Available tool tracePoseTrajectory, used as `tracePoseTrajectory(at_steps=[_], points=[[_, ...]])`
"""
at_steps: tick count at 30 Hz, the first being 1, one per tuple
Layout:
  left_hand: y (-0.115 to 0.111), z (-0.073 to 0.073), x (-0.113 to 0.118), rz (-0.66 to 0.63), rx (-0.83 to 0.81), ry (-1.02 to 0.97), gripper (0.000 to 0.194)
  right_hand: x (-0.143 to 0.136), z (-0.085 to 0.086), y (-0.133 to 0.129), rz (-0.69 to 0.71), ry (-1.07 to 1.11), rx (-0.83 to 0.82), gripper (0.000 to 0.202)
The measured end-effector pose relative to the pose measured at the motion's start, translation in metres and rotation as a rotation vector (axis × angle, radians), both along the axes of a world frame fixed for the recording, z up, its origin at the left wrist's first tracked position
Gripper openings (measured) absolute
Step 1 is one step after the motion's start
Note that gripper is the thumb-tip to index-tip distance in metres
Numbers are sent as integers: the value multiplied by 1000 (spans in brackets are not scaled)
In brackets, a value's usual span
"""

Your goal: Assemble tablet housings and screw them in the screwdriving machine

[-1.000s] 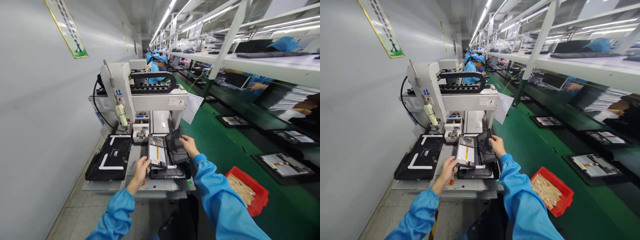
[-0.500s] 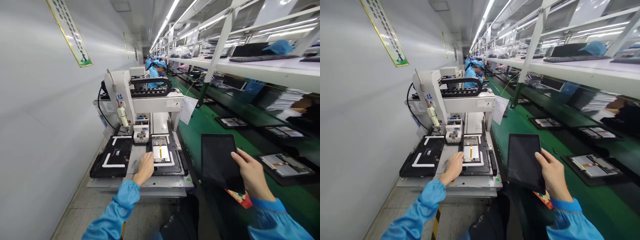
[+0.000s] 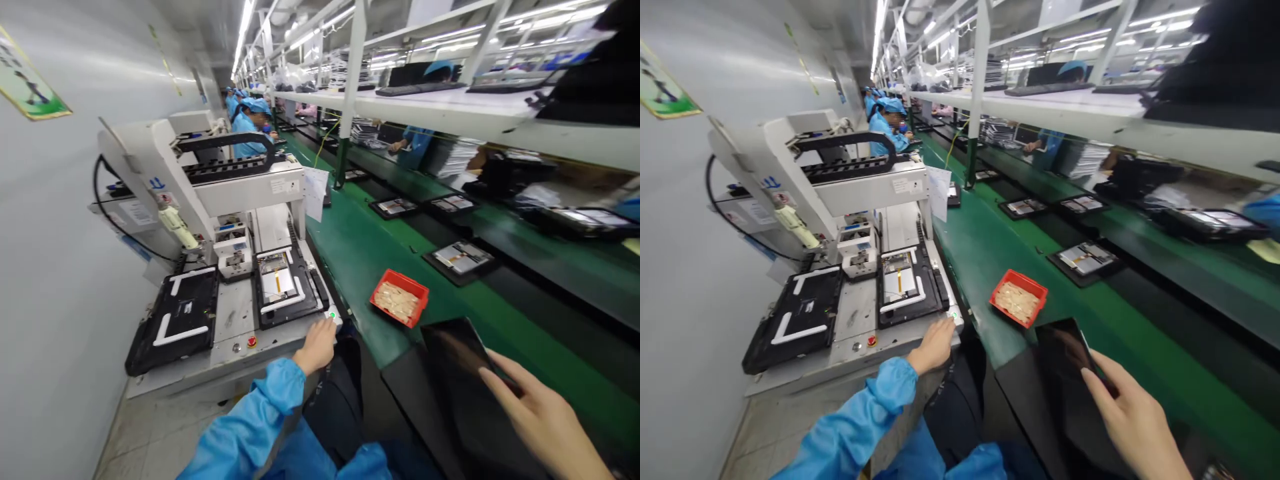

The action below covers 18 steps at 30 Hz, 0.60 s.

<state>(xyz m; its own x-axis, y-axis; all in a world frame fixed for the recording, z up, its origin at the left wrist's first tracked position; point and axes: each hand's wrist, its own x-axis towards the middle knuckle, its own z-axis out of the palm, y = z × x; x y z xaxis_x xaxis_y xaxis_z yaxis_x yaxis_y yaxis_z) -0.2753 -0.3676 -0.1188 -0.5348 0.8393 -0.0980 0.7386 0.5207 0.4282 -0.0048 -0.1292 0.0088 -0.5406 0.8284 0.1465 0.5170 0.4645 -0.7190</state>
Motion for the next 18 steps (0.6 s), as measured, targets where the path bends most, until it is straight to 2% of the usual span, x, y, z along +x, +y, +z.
tracePoseTrajectory(at_steps=[3,5,8,10,12,13,15,16,17,18], points=[[13,-3,-6,13,-30,1,57,38,-12,-11,-12,-127,134,44],[18,-1,-10,22,-39,18,51,51,-15,-23,0,-149,194,43],[23,4,-5,-14,-17,45,42,52,-17,-41,-48,-189,229,40],[25,10,16,18,137,-30,36,44,-15,-53,-88,-212,204,40],[25,18,54,57,369,-340,29,35,-10,-66,-112,-237,148,41],[25,23,76,31,426,-601,31,32,-7,-71,-110,-240,123,41],[26,30,123,-34,411,-1176,45,31,-4,-78,-85,-223,94,41],[28,33,145,-32,373,-1403,52,36,-4,-79,-72,-211,91,40],[30,34,163,6,341,-1552,58,45,-6,-79,-75,-204,91,37],[32,35,177,74,323,-1619,63,60,-9,-79,-99,-210,90,32]])
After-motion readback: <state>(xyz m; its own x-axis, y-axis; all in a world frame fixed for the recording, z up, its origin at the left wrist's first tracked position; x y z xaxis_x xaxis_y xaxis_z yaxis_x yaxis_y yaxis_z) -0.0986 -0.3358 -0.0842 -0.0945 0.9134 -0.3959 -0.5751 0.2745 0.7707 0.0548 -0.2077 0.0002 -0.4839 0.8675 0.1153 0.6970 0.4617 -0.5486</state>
